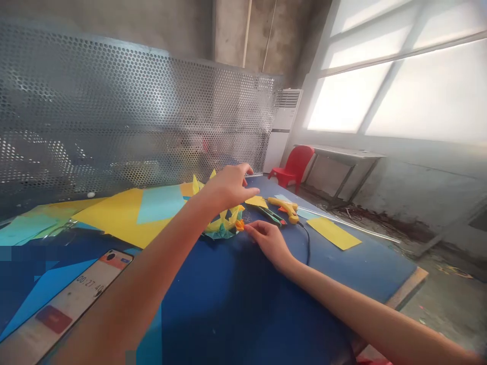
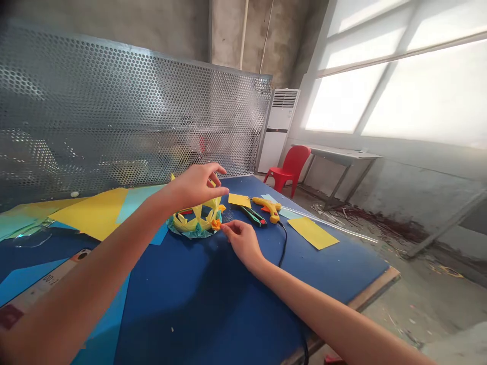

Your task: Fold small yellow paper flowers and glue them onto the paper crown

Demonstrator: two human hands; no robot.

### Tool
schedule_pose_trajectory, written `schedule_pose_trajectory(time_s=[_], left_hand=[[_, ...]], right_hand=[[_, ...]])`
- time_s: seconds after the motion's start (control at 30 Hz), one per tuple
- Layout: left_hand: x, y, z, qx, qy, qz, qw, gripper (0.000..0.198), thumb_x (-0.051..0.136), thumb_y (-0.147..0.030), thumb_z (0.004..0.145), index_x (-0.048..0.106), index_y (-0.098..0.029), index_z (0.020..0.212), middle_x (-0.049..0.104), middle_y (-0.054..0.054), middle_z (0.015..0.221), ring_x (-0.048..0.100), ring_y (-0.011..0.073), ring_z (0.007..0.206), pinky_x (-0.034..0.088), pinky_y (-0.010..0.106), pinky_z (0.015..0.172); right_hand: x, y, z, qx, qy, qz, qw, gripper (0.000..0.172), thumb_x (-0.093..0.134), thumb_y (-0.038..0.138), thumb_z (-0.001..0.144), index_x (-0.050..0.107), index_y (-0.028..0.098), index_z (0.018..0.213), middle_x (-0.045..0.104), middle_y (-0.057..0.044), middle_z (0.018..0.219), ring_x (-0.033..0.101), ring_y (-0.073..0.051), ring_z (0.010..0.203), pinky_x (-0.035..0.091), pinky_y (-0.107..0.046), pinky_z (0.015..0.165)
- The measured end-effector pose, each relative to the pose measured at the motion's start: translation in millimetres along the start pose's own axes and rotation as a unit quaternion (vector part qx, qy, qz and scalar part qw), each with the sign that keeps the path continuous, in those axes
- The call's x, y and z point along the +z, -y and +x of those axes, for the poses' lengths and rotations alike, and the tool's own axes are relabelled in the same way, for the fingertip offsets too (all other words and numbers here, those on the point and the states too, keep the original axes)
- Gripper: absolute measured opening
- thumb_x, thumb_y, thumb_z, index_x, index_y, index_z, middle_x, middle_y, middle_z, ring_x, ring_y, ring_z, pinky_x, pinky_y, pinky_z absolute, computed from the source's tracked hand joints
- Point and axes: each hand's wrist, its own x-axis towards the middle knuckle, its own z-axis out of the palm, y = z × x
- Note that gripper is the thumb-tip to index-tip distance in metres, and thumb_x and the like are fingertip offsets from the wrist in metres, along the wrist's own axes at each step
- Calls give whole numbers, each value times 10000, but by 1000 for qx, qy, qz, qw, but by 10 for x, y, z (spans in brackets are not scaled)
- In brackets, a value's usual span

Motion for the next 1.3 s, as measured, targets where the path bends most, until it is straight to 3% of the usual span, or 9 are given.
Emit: schedule_pose_trajectory(time_s=[0.2, 0.4, 0.5, 0.7, 0.77, 0.93, 1.07, 1.17, 1.3], left_hand=[[3, 11, 22, -47, 39, -15, 998, 341, 594, -328, 918, 563, -182, 1225, 600, 94, 1233, 629, 238, 1017, 540, 449, 845], [-19, 148, 32, -86, 62, -52, 993, 357, 589, -341, 919, 555, -187, 1239, 583, 97, 1264, 613, 251, 1054, 522, 469, 876], [-16, 226, 49, -105, 99, -80, 986, 386, 568, -377, 927, 538, -187, 1261, 609, 95, 1220, 633, 242, 1007, 528, 463, 859], [22, 424, 92, -111, 160, -132, 972, 775, 696, -558, 756, 387, -243, 1393, 670, 119, 1165, 660, 266, 1033, 531, 376, 836], [34, 491, 105, -105, 165, -141, 970, 731, 679, -533, 789, 389, -239, 1392, 652, 124, 1194, 649, 272, 1048, 539, 392, 825], [85, 573, 114, -81, 183, -147, 969, 367, 584, -318, 925, 531, -199, 1267, 589, 97, 1247, 638, 228, 988, 555, 431, 817], [96, 570, 94, -75, 196, -145, 967, 345, 586, -297, 925, 542, -194, 1252, 586, 95, 1247, 632, 229, 999, 555, 433, 822], [60, 563, 75, -78, 219, -154, 960, 481, 650, -327, 875, 488, -222, 1316, 603, 108, 1248, 664, 228, 950, 574, 377, 741], [30, 570, 66, -85, 216, -168, 958, 783, 755, -428, 701, 425, -244, 1386, 685, 138, 1170, 701, 284, 949, 545, 297, 610]], right_hand=[[50, 56, 3, 20, -10, 7, 1000, 317, 577, 333, 935, 577, 161, 1201, 603, -81, 1204, 625, -224, 1009, 540, -420, 841], [111, 70, 33, 26, -8, 25, 999, 318, 578, 331, 934, 576, 160, 1203, 603, -82, 1205, 624, -224, 1010, 540, -421, 841], [136, 68, 35, 27, -11, 34, 999, 321, 579, 330, 933, 574, 160, 1205, 602, -83, 1206, 624, -224, 1011, 540, -421, 841], [154, 75, 8, 30, -22, 27, 999, 318, 579, 331, 933, 577, 158, 1200, 604, -82, 1201, 626, -222, 1006, 542, -418, 837], [155, 79, 8, 32, -25, 24, 999, 315, 578, 331, 934, 578, 160, 1199, 605, -82, 1201, 626, -221, 1006, 541, -417, 837], [157, 90, 22, 32, -27, 26, 999, 310, 576, 328, 935, 579, 164, 1198, 603, -84, 1208, 624, -218, 1007, 541, -416, 839], [161, 103, 23, 34, -30, 22, 999, 313, 578, 328, 934, 579, 161, 1198, 604, -83, 1205, 625, -220, 1006, 541, -416, 837], [168, 113, 13, 37, -33, 16, 999, 311, 577, 330, 934, 581, 162, 1196, 605, -82, 1204, 625, -219, 1005, 541, -415, 837], [180, 118, 3, 40, -33, 9, 999, 316, 578, 332, 934, 578, 158, 1198, 606, -83, 1198, 626, -220, 1003, 541, -418, 836]])
